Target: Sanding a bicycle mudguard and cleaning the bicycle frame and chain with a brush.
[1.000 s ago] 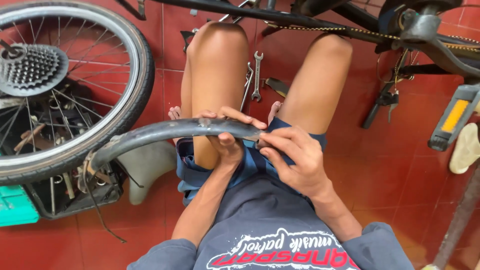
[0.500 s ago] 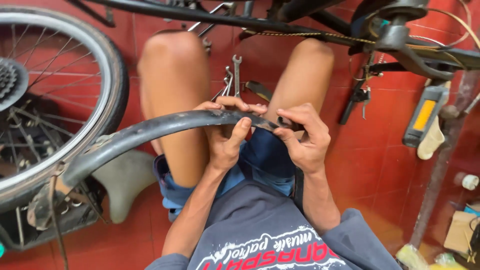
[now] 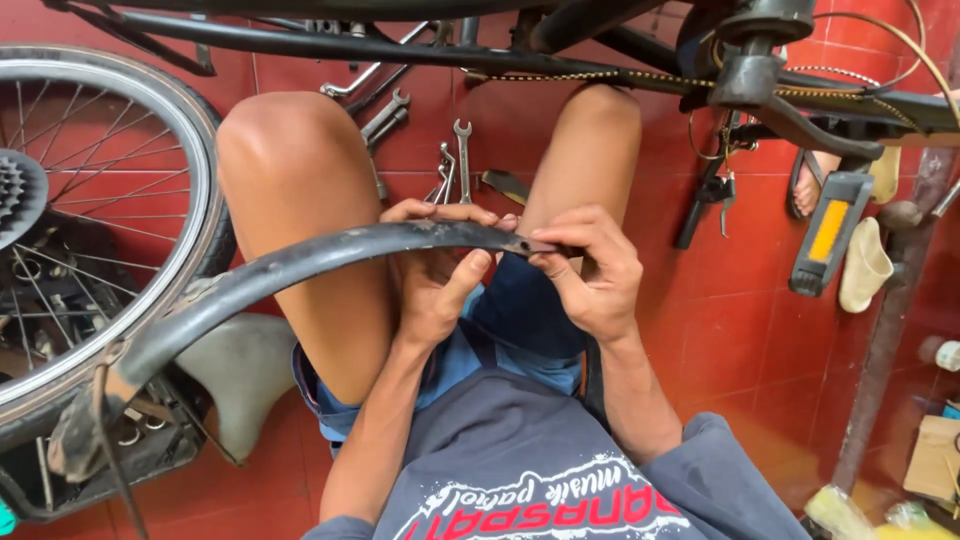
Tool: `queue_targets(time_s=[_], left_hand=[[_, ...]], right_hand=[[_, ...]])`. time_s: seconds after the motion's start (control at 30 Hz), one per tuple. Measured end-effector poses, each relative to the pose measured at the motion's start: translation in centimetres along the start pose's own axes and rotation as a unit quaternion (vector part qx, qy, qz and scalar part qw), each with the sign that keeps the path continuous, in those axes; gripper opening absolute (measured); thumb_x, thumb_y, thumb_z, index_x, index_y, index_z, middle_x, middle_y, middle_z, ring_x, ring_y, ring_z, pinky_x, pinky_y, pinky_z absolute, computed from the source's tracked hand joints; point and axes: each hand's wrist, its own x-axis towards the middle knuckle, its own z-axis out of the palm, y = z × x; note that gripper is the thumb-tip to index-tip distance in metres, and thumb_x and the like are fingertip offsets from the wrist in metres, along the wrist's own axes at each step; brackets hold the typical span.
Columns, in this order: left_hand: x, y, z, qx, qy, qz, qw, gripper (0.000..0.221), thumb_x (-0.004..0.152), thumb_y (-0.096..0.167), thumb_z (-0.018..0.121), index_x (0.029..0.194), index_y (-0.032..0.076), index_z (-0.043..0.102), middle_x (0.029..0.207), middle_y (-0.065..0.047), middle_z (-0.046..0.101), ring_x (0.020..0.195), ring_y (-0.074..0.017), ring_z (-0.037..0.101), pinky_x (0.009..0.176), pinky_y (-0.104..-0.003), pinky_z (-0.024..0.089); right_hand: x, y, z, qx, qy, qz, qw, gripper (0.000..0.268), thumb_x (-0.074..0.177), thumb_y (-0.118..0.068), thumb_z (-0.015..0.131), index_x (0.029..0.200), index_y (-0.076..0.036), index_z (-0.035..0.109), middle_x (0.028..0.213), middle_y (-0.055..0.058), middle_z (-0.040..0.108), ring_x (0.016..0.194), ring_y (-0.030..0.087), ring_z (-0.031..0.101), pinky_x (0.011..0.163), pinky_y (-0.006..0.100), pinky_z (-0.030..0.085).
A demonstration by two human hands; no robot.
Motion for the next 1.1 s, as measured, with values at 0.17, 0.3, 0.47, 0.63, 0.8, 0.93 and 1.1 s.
queue_targets(time_s=[0.17, 0.3, 0.47, 0.63, 0.8, 0.93, 1.1], left_hand=[[-0.4, -0.3, 0.1, -0.028, -0.021, -0.017, 0.999, 0.048, 0.099, 0.004, 0.065, 0.123, 0.0, 0.023, 0.107, -0.03, 0.063, 0.102, -0.0444, 0.072, 0.11, -0.067, 0.043], [-0.5, 0.6, 0.8, -0.047, -0.04, -0.021, 0.998, 0.05, 0.095, 0.004, 0.069, 0.118, 0.001, 0.024, 0.108, -0.031, 0.064, 0.102, -0.0424, 0.071, 0.113, -0.063, 0.041], [-0.6, 0.8, 0.9, -0.051, -0.038, -0.002, 0.998, 0.051, 0.094, 0.004, 0.071, 0.114, 0.002, 0.024, 0.105, -0.032, 0.066, 0.1, -0.0414, 0.072, 0.118, -0.064, 0.035], [-0.5, 0.8, 0.9, -0.038, -0.034, 0.005, 0.999, 0.05, 0.094, 0.004, 0.071, 0.112, 0.0, 0.024, 0.105, -0.032, 0.067, 0.098, -0.0411, 0.073, 0.117, -0.062, 0.038], [-0.6, 0.2, 1.0, -0.039, -0.04, -0.001, 0.998, 0.053, 0.094, 0.007, 0.073, 0.115, 0.001, 0.024, 0.104, -0.03, 0.068, 0.099, -0.0391, 0.073, 0.118, -0.061, 0.036], [-0.3, 0.7, 1.1, -0.03, -0.039, 0.016, 0.999, 0.051, 0.095, 0.008, 0.072, 0.114, 0.002, 0.025, 0.105, -0.03, 0.067, 0.1, -0.0392, 0.072, 0.117, -0.061, 0.036], [-0.6, 0.2, 1.3, -0.04, -0.037, 0.011, 0.998, 0.053, 0.093, 0.007, 0.072, 0.113, 0.002, 0.023, 0.103, -0.028, 0.068, 0.098, -0.0392, 0.074, 0.118, -0.058, 0.033]], right_hand=[[-0.5, -1.2, -0.2, 0.01, -0.015, 0.001, 1.0, 0.008, 0.091, -0.005, 0.078, 0.096, 0.001, 0.079, 0.086, 0.013, 0.069, 0.065, 0.014, 0.057, 0.055, 0.025, 0.052], [-0.7, -2.1, -1.4, -0.072, -0.024, -0.058, 0.995, 0.009, 0.089, -0.001, 0.079, 0.097, 0.0, 0.082, 0.09, 0.013, 0.066, 0.068, 0.018, 0.058, 0.058, 0.028, 0.053], [0.1, -4.8, -0.7, -0.163, -0.046, -0.097, 0.981, 0.011, 0.086, -0.001, 0.08, 0.097, -0.002, 0.083, 0.087, 0.011, 0.067, 0.065, 0.019, 0.058, 0.056, 0.029, 0.053], [0.1, -5.0, -1.1, -0.214, -0.051, -0.122, 0.968, 0.01, 0.086, -0.001, 0.081, 0.095, -0.003, 0.083, 0.085, 0.01, 0.068, 0.065, 0.019, 0.06, 0.055, 0.03, 0.054], [0.4, -4.8, -0.9, -0.182, -0.055, -0.134, 0.973, 0.007, 0.09, -0.002, 0.077, 0.095, -0.001, 0.081, 0.085, 0.012, 0.067, 0.063, 0.022, 0.059, 0.054, 0.034, 0.054], [0.7, -5.2, -0.5, -0.194, -0.065, -0.156, 0.966, 0.007, 0.088, -0.002, 0.077, 0.094, -0.002, 0.081, 0.086, 0.011, 0.066, 0.062, 0.023, 0.059, 0.054, 0.035, 0.054], [-0.6, -4.4, -0.7, -0.173, -0.033, -0.143, 0.974, 0.005, 0.088, 0.001, 0.076, 0.092, 0.0, 0.08, 0.082, 0.012, 0.063, 0.058, 0.021, 0.057, 0.052, 0.035, 0.053]])
